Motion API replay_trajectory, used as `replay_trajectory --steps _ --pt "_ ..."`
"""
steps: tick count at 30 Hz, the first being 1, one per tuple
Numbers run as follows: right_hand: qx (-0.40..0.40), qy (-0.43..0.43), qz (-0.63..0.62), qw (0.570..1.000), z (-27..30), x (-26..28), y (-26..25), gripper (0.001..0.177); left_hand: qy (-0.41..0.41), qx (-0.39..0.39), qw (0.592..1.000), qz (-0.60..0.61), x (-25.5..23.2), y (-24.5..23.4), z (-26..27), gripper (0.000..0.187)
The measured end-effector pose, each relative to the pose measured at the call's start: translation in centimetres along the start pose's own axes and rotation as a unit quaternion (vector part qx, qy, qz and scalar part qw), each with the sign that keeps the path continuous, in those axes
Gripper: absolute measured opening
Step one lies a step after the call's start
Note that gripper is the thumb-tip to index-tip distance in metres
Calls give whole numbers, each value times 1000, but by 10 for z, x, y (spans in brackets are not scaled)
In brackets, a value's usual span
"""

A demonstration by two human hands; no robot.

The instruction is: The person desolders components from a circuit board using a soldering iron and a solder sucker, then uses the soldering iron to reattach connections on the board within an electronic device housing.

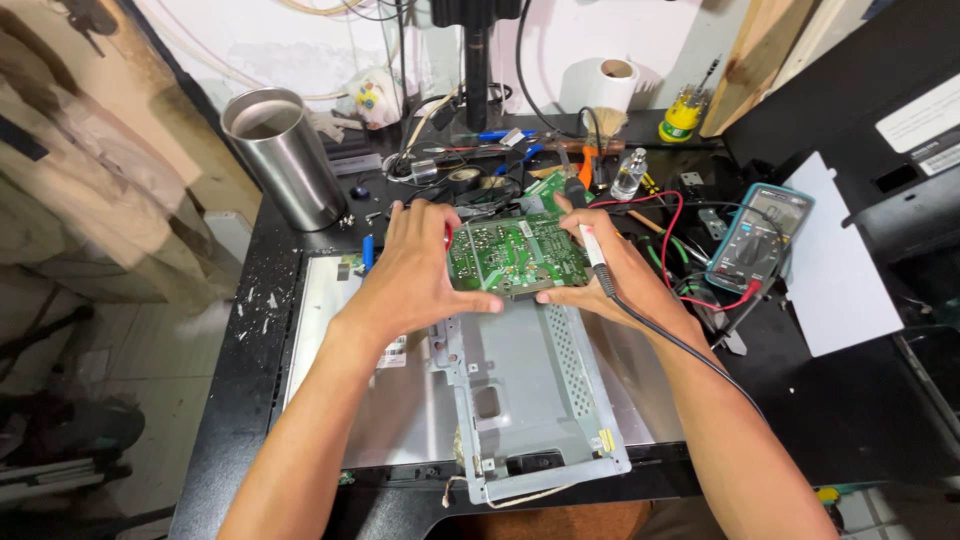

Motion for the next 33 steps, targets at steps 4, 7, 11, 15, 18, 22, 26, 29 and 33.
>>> replay_trajectory --steps 4,7,11,15,18,22,26,29,33 --pt "-26 -2 -21 999 1 -3 -7 82 15 43 999 3 3 18 -15 108" --pt "-44 15 -62 997 2 -9 -9 79 -37 107 994 2 14 30 -19 97" --pt "-82 6 -107 991 3 -16 -16 74 -122 119 981 91 30 32 -18 91" --pt "-150 -33 -143 978 7 -22 -26 70 -148 84 969 180 40 24 -18 88" --pt "-201 -49 -119 971 13 -23 -35 69 -172 59 942 283 57 15 -11 82" --pt "-201 -60 -84 974 14 -17 -33 65 -117 45 855 503 62 14 -5 87" --pt "-178 -80 -85 977 10 -9 -22 64 -102 115 674 722 42 33 6 122" --pt "-174 -80 -51 980 11 -2 -16 64 -85 126 600 786 31 35 13 130" --pt "-175 -52 -39 982 12 -2 -12 65 -87 86 556 822 25 27 25 132"
Point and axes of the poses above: each hand's wrist, its own z-axis away from the middle knuckle, its own y-axis out of the palm, x = y × z, the point moved 8 cm from there along -z, towards the middle knuckle, and after that the axes turned 2 degrees about x, right-handed, at the moved point
